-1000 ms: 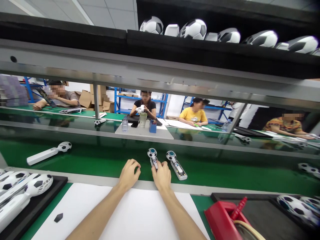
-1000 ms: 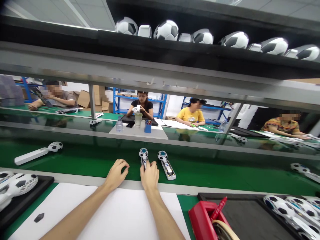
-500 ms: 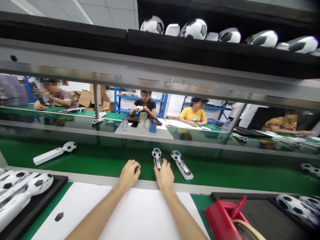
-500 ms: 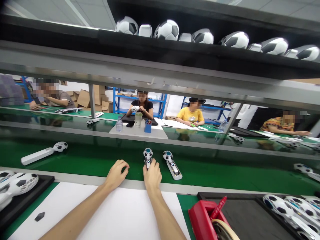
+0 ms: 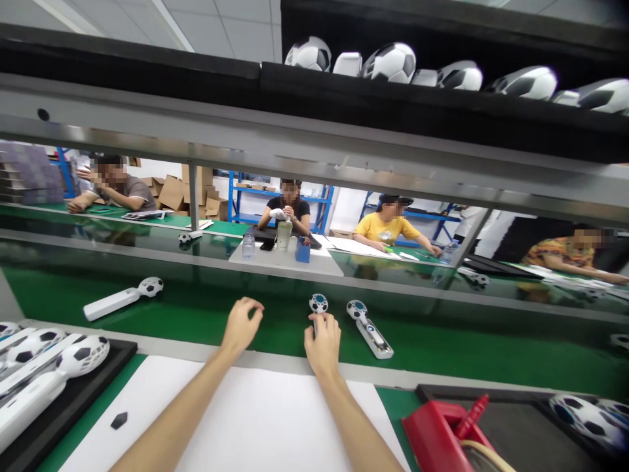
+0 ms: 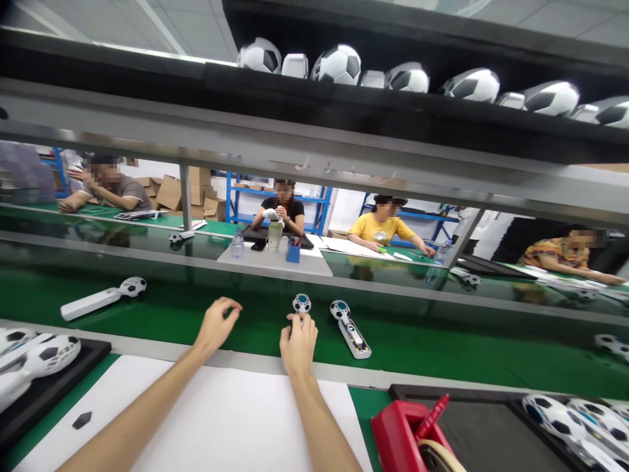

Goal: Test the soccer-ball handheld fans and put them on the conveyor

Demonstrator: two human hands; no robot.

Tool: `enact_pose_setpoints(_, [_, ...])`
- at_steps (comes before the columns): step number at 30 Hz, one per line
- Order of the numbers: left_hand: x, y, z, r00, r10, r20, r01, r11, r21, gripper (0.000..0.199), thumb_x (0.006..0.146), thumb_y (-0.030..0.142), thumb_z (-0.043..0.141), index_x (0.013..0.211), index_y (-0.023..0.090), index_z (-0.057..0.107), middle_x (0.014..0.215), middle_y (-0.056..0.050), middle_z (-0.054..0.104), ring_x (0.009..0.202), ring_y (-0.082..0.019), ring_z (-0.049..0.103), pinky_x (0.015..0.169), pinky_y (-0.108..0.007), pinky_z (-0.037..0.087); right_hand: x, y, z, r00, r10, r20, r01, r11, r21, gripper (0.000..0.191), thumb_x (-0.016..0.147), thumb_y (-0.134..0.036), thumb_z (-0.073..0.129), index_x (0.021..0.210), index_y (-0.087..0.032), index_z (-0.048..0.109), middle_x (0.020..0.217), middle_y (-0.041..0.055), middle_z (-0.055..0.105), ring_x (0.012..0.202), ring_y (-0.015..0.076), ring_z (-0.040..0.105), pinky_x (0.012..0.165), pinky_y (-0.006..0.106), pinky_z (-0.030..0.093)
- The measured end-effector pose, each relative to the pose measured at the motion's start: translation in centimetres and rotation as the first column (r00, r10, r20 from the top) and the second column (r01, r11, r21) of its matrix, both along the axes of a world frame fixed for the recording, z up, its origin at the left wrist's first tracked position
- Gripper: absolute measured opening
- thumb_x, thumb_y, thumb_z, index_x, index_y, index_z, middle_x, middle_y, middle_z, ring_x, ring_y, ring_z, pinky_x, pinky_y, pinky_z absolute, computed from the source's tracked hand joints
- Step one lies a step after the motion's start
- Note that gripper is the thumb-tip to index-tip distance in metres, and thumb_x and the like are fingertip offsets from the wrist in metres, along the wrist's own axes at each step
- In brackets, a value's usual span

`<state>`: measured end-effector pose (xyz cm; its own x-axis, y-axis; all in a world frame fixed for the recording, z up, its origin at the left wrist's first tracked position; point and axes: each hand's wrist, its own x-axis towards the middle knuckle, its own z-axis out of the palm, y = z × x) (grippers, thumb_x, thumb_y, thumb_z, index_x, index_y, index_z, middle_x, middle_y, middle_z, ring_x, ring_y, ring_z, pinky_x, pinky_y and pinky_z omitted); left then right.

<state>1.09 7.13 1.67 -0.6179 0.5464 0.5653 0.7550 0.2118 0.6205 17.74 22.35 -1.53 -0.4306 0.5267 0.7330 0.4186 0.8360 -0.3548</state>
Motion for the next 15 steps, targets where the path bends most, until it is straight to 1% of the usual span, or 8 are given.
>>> enact_pose_setpoints(2, [-2.5,-1.5,1.9,0.992,0.126,0.020,-0.127,0.991,0.033,0.020,0.087,0.025,0.048,0.094,0.023,0.067,0.106,-0.004,0.065,0.103,-0.021,0.059,0.093,-0.033,0.048,0.1,0.1,-0.1,0.999,0.040,-0.029,-0.040,0.999,-0.001,0.013,0.088,-0.013,0.056,0.100,-0.015,0.059,0.103,0.0047,0.055,0.096,0.0205,0.053,0.085,0.037,0.044])
enact_pose_setpoints(4, [-5.0,-3.5,3.4,0.957,0.286,0.049,-0.288,0.956,0.045,0.026,0.088,0.026,0.046,0.104,0.021,0.065,0.113,-0.007,0.062,0.107,-0.024,0.058,0.097,-0.037,0.046,0.1,0.1,-0.2,0.996,0.066,-0.055,-0.067,0.998,-0.006,0.010,0.090,-0.015,0.055,0.099,-0.015,0.060,0.102,0.0043,0.056,0.096,0.0200,0.053,0.086,0.037,0.045])
enact_pose_setpoints(5, [-6.2,-4.5,3.9,0.928,0.367,0.065,-0.369,0.929,0.037,0.029,0.088,0.026,0.045,0.108,0.020,0.064,0.116,-0.010,0.059,0.110,-0.027,0.056,0.099,-0.041,0.044,0.1,0.1,-0.2,0.995,0.073,-0.067,-0.073,0.997,-0.011,0.008,0.091,-0.016,0.055,0.098,-0.015,0.060,0.101,0.0042,0.056,0.096,0.0198,0.054,0.086,0.037,0.045])
enact_pose_setpoints(7, [-8.4,-6.4,4.1,0.869,0.488,0.080,-0.488,0.873,-0.020,0.033,0.088,0.028,0.045,0.115,0.017,0.062,0.121,-0.015,0.055,0.118,-0.032,0.051,0.103,-0.047,0.040,0.1,0.1,-0.2,0.993,0.080,-0.088,-0.082,0.996,-0.020,0.007,0.093,-0.019,0.055,0.096,-0.015,0.060,0.099,0.0041,0.057,0.094,0.0197,0.054,0.086,0.038,0.045])
enact_pose_setpoints(9, [-10.3,-8.0,3.8,0.840,0.540,0.054,-0.531,0.839,-0.120,0.037,0.085,0.028,0.053,0.119,0.016,0.060,0.132,-0.018,0.049,0.127,-0.036,0.043,0.106,-0.051,0.036,0.0,0.0,-0.1,0.990,0.092,-0.104,-0.096,0.995,-0.029,0.008,0.093,-0.021,0.055,0.095,-0.015,0.060,0.098,0.0037,0.057,0.093,0.0195,0.054,0.085,0.038,0.045])
enact_pose_setpoints(12, [-13.3,-10.4,3.2,0.841,0.541,-0.020,-0.521,0.799,-0.300,0.052,0.074,0.020,0.067,0.125,0.019,0.056,0.150,-0.012,0.035,0.141,-0.034,0.026,0.113,-0.050,0.025,-0.1,0.0,-0.1,0.985,0.112,-0.127,-0.119,0.992,-0.046,0.010,0.094,-0.024,0.056,0.093,-0.015,0.059,0.096,0.0034,0.057,0.093,0.0192,0.055,0.085,0.038,0.046])
enact_pose_setpoints(13, [-14.4,-11.3,3.1,0.831,0.555,-0.029,-0.528,0.771,-0.356,0.054,0.073,0.018,0.068,0.125,0.019,0.054,0.152,-0.010,0.034,0.143,-0.033,0.022,0.114,-0.051,0.022,-0.1,-0.1,-0.1,0.984,0.116,-0.135,-0.124,0.991,-0.054,0.011,0.095,-0.025,0.056,0.092,-0.015,0.059,0.095,0.0034,0.058,0.093,0.0189,0.056,0.085,0.037,0.047])
enact_pose_setpoints(15, [-16.6,-12.9,3.1,0.768,0.640,-0.006,-0.570,0.680,-0.460,0.050,0.074,0.022,0.068,0.121,0.016,0.054,0.147,-0.015,0.039,0.142,-0.038,0.022,0.110,-0.058,0.022,-0.2,-0.2,0.0,0.982,0.118,-0.145,-0.129,0.989,-0.069,0.012,0.096,-0.025,0.055,0.091,-0.015,0.059,0.094,0.0032,0.058,0.091,0.0182,0.057,0.083,0.036,0.048])
